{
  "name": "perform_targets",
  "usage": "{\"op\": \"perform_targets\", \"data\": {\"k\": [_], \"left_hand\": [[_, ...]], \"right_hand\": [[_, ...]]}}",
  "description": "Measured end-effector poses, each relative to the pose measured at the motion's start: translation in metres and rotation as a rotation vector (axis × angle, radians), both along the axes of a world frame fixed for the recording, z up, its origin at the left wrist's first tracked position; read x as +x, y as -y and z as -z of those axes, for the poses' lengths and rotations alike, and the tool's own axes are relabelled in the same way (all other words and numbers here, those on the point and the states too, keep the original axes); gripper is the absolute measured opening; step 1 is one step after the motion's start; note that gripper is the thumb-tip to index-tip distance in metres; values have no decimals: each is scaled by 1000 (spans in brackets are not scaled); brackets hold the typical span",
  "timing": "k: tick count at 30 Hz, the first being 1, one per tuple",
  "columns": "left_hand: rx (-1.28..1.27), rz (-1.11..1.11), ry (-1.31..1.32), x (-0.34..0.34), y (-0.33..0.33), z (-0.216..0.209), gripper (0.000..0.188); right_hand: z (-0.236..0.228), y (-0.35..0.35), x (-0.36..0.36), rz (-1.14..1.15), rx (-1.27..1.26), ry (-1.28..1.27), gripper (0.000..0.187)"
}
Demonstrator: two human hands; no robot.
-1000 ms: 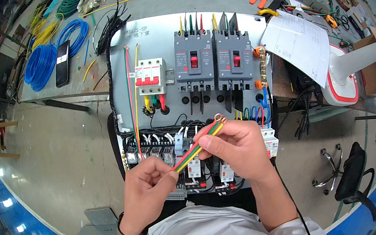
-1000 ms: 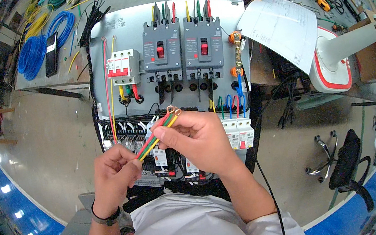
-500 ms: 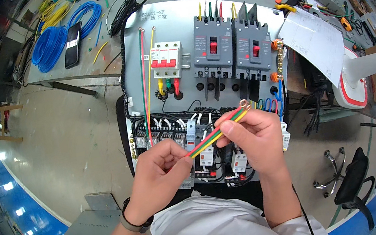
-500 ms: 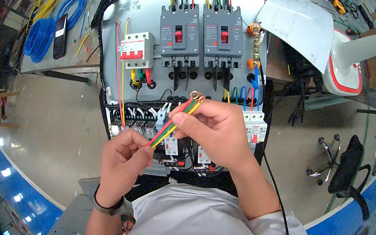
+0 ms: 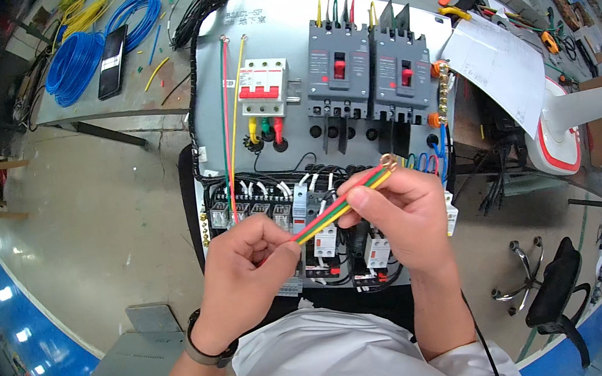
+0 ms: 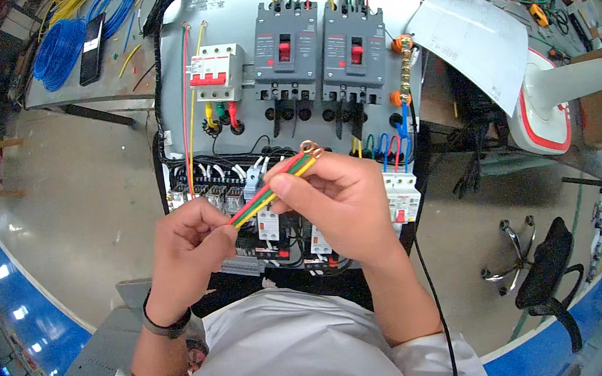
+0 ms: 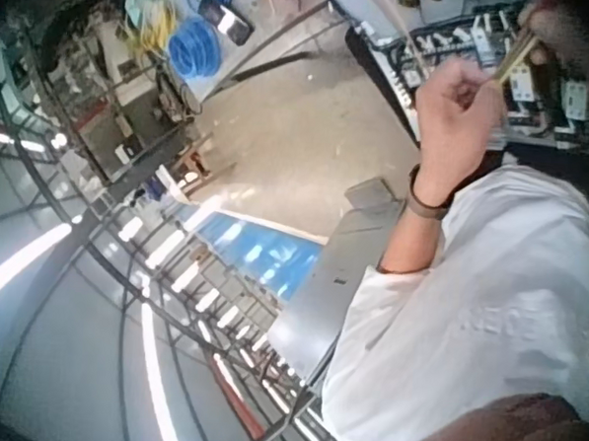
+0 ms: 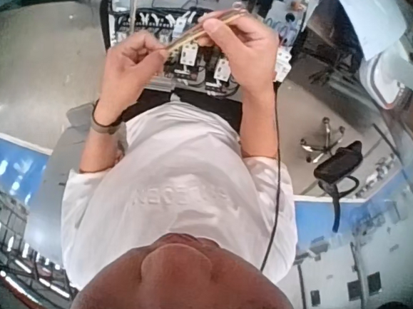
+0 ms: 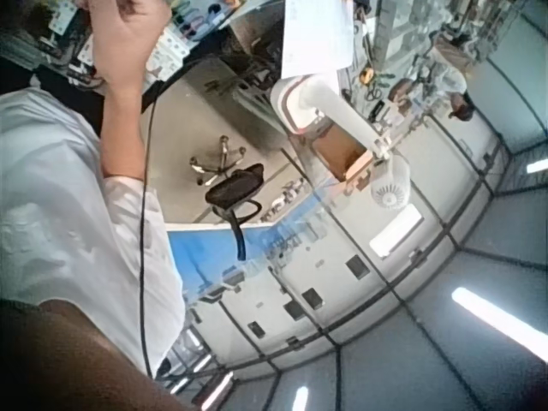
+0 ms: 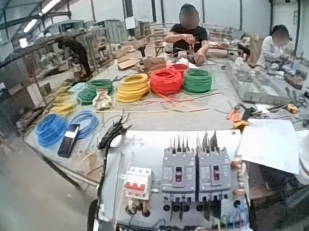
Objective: The person strips wire insulation, twists conductors, and connects colored wires to terminals on an electrical control panel. They use pliers and a screwdriver to prepare and secure connections to circuit breakers and terminal blocks.
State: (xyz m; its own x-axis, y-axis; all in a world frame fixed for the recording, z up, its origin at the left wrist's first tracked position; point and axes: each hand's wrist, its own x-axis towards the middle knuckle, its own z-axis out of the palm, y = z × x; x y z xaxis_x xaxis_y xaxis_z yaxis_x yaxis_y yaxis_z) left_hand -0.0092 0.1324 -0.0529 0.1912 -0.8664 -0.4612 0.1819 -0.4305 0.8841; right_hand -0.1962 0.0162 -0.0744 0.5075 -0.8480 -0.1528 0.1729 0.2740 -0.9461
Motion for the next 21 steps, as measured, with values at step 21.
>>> {"op": "perform_targets", "data": {"k": [21], "left_hand": [[37,-43,25,-2,0,-4,6]], "right_hand": [[-3,4,0,-93,58,41,16]]}}
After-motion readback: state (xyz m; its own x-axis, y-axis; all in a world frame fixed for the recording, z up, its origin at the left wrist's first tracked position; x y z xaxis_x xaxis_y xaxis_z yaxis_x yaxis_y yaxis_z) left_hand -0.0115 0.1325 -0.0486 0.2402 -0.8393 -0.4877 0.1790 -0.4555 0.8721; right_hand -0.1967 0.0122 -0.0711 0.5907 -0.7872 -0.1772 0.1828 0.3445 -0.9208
